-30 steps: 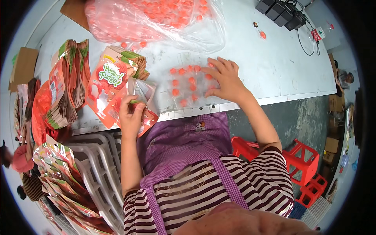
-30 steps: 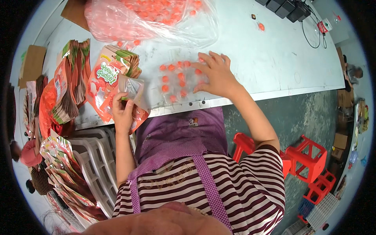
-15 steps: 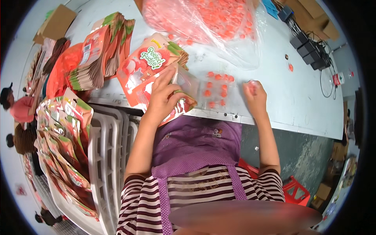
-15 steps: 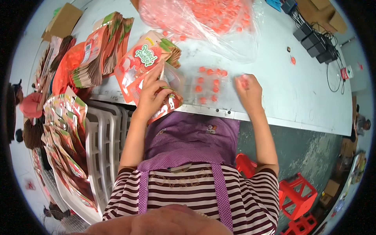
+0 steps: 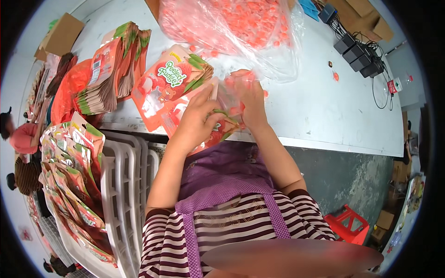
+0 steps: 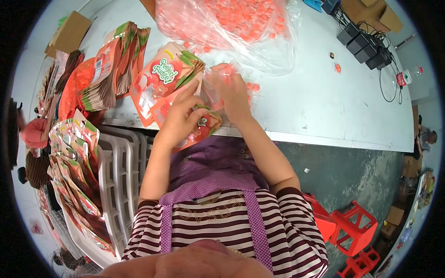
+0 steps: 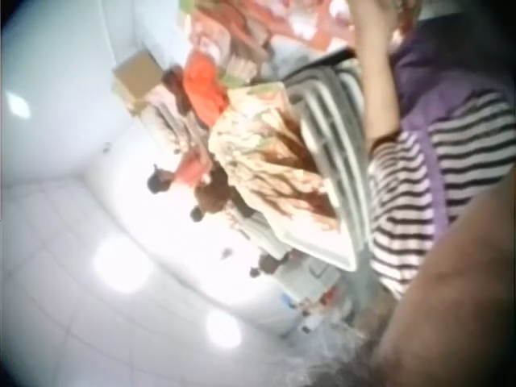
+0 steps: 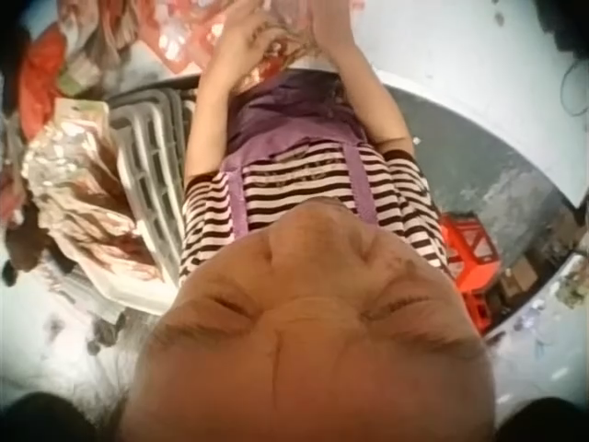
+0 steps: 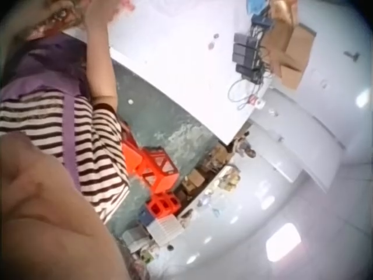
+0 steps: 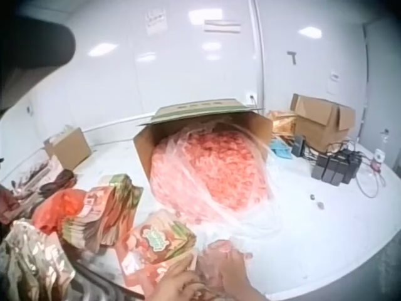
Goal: The person is placing individual pink candies into printed plastic bags and then placing the filled bags onto a white tray for sorting.
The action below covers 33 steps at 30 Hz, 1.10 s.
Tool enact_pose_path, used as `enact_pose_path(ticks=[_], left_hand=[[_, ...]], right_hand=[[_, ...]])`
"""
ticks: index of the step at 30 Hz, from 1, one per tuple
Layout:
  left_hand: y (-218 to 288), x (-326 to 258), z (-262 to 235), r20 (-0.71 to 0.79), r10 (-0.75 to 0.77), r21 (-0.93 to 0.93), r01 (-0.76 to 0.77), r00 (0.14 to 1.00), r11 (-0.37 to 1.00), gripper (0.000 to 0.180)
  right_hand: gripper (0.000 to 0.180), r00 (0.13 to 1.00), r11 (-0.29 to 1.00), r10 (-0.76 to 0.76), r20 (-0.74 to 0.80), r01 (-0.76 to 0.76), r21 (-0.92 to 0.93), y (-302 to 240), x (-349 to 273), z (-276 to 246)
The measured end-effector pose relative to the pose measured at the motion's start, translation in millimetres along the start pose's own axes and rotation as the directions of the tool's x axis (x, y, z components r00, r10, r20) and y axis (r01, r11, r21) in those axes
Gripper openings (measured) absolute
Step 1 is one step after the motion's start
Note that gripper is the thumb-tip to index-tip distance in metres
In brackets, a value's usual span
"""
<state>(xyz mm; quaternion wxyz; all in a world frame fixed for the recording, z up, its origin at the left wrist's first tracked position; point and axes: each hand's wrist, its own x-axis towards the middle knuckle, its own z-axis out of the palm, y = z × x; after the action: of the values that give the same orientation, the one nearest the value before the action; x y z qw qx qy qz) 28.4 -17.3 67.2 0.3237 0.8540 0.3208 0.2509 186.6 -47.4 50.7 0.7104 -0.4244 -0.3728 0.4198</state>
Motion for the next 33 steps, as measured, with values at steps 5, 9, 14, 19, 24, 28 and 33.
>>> enact_pose_path(ticks=[5,9,14,19,24,28,33], left_hand=[[4.7,4.2,-0.8,-0.004,-0.022,-0.015,0.021,1.0,1.0,0.015],[6.2,6.3,-3.4,-0.007,0.023,-0.017,-0.023,1.0,1.0,0.018],[4.2,5.7,-4.5,-0.012,0.016,0.006,-0.015,1.0,1.0,0.014],[5.6,8.6,-8.6,-0.047,0.143,-0.036,-0.144,0.989,0.989,0.013],[2.7,4.6,-11.6,-0.055,0.1,-0.129,-0.106,0.993,0.986,0.011],[-2.2,-4.2,-13.4,-0.082,-0.001,-0.372,-0.03,0.997,0.928,0.007],[4.9,-16.2,-26.1,-0.049,-0.006,-0.483,-0.019,0.999,0.875,0.009]], right_hand=[[0.037,0.998,0.989,-0.041,0.057,0.032,0.147,10.3,-3.0,-4.4],[0.032,1.0,0.998,-0.012,0.006,0.011,0.066,-0.3,-3.8,1.2],[0.027,1.0,0.992,0.014,0.022,-0.011,-0.122,3.8,-5.9,0.6],[0.018,0.974,0.975,0.131,0.187,-0.092,-0.203,8.6,-2.0,-5.2],[0.021,0.989,0.983,0.083,0.124,-0.061,-0.17,0.4,-3.9,9.1],[0.029,0.916,0.884,-0.244,0.318,0.345,-0.316,4.3,-8.4,-2.9],[0.037,0.788,0.872,-0.163,0.593,0.397,-0.288,-2.4,-18.5,-2.5]])
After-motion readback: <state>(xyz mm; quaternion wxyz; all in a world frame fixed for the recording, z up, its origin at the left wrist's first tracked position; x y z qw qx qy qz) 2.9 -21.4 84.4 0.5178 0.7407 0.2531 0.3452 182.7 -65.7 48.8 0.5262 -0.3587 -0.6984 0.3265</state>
